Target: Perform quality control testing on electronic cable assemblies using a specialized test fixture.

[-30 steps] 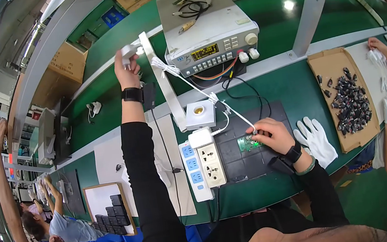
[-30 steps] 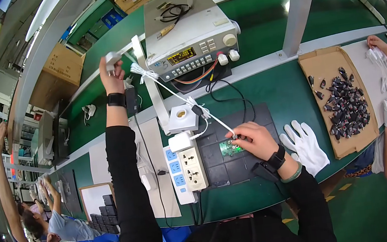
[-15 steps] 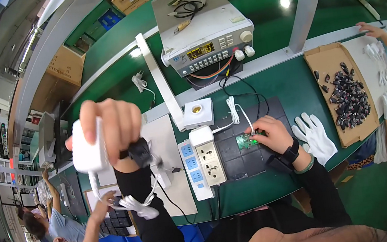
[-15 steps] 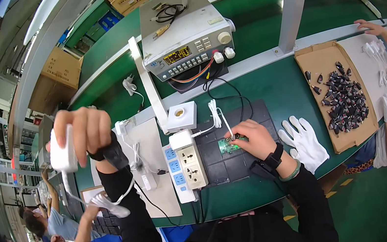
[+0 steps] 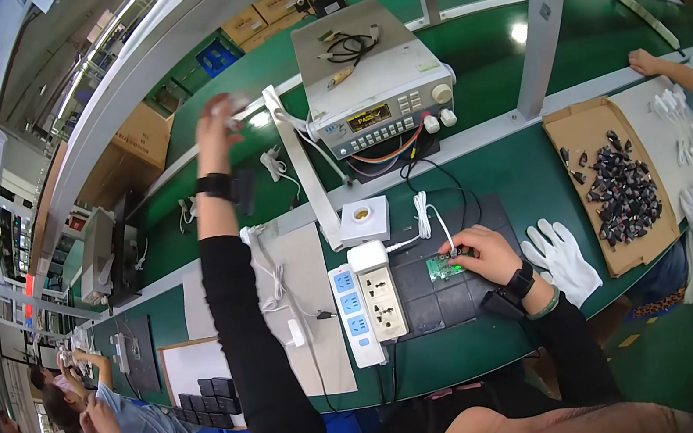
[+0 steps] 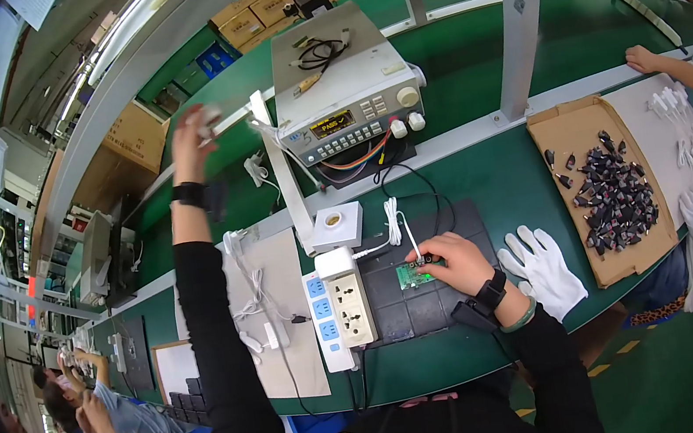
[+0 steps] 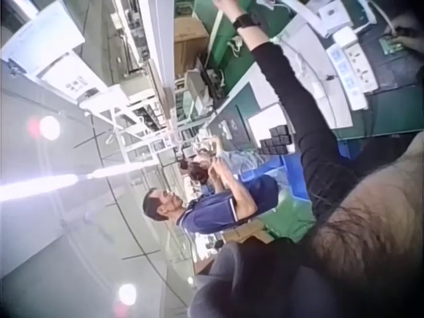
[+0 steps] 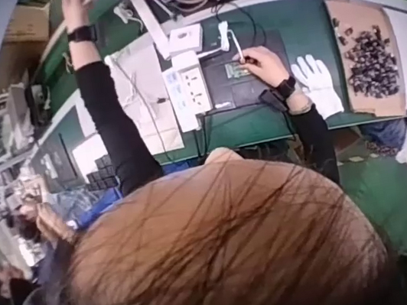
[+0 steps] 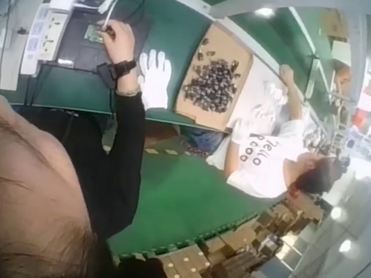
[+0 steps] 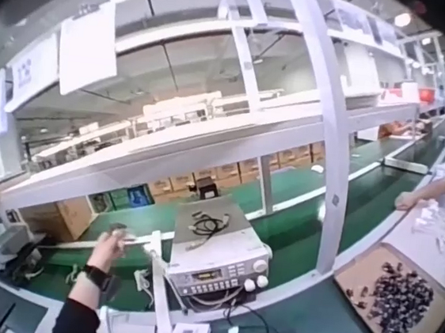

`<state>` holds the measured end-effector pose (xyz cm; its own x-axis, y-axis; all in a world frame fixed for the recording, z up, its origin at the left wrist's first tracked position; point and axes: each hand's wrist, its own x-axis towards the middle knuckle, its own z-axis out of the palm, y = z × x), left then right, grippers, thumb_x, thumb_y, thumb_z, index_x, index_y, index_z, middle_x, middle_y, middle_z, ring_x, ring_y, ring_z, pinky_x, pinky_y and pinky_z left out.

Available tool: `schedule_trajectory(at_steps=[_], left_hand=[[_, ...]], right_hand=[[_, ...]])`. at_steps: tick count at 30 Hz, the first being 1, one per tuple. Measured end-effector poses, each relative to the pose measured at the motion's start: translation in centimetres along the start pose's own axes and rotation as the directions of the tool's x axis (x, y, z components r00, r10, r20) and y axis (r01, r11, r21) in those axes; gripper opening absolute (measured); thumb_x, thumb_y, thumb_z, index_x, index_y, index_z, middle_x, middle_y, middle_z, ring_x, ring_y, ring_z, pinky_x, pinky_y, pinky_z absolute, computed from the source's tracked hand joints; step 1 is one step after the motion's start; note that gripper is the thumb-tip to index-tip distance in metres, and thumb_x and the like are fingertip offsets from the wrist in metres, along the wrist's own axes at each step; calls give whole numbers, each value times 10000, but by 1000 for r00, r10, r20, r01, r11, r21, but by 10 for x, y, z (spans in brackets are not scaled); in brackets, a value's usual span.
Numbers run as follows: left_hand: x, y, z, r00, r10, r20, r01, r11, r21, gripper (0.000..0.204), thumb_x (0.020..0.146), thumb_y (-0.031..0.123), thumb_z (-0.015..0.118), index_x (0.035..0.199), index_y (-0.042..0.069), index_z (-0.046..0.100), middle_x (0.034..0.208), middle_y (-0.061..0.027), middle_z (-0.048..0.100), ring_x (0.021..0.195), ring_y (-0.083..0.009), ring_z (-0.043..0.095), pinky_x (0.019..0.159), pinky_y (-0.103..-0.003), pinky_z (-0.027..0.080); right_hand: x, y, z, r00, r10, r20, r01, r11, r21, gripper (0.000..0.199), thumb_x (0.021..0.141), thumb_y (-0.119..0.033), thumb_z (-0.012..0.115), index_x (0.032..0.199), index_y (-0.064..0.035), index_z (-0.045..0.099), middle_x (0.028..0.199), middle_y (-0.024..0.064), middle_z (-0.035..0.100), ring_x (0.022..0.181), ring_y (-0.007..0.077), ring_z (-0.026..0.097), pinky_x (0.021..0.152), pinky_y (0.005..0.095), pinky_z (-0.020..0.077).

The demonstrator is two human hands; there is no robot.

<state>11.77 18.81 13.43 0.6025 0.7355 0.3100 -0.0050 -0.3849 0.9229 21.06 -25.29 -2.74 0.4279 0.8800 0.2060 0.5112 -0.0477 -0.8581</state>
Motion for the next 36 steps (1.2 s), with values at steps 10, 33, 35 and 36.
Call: schedule_trajectory(at_steps=[10,33,35,36], left_hand=[[-12,-158,70,972,-92,216,72,993,98,403,806,60,616,1203,56,544,1109,-112,612,976,-233,617,795,-377,537],[-36,-182,-22,954,-160,253,-253,16,967,309,878,175,506,1157,235,626,1136,-61,604,1093,-268,570,877,-428,475],[-34,-190,-27,937,-99,336,-348,-153,925,312,890,181,491,1174,221,614,1141,-59,612,1092,-252,569,892,-435,457],[-34,-194,-32,922,-78,378,-386,-237,892,314,896,184,483,1183,213,607,1143,-59,616,1092,-244,569,899,-439,448]], right_hand=[[0,-9,-6,996,69,53,-70,997,15,245,761,-123,705,1002,-165,699,884,20,660,778,194,574,724,302,471],[-3,-1,-3,1000,6,12,-6,1000,12,240,759,-90,712,996,-128,703,845,26,624,717,147,526,614,255,442],[-4,-2,-1,1000,-10,16,9,1000,15,241,763,-87,709,1000,-127,702,841,23,623,712,141,524,617,250,440],[-4,-4,-1,1000,-16,21,16,1000,17,241,764,-86,708,1002,-127,701,839,22,622,709,138,523,618,248,440]])
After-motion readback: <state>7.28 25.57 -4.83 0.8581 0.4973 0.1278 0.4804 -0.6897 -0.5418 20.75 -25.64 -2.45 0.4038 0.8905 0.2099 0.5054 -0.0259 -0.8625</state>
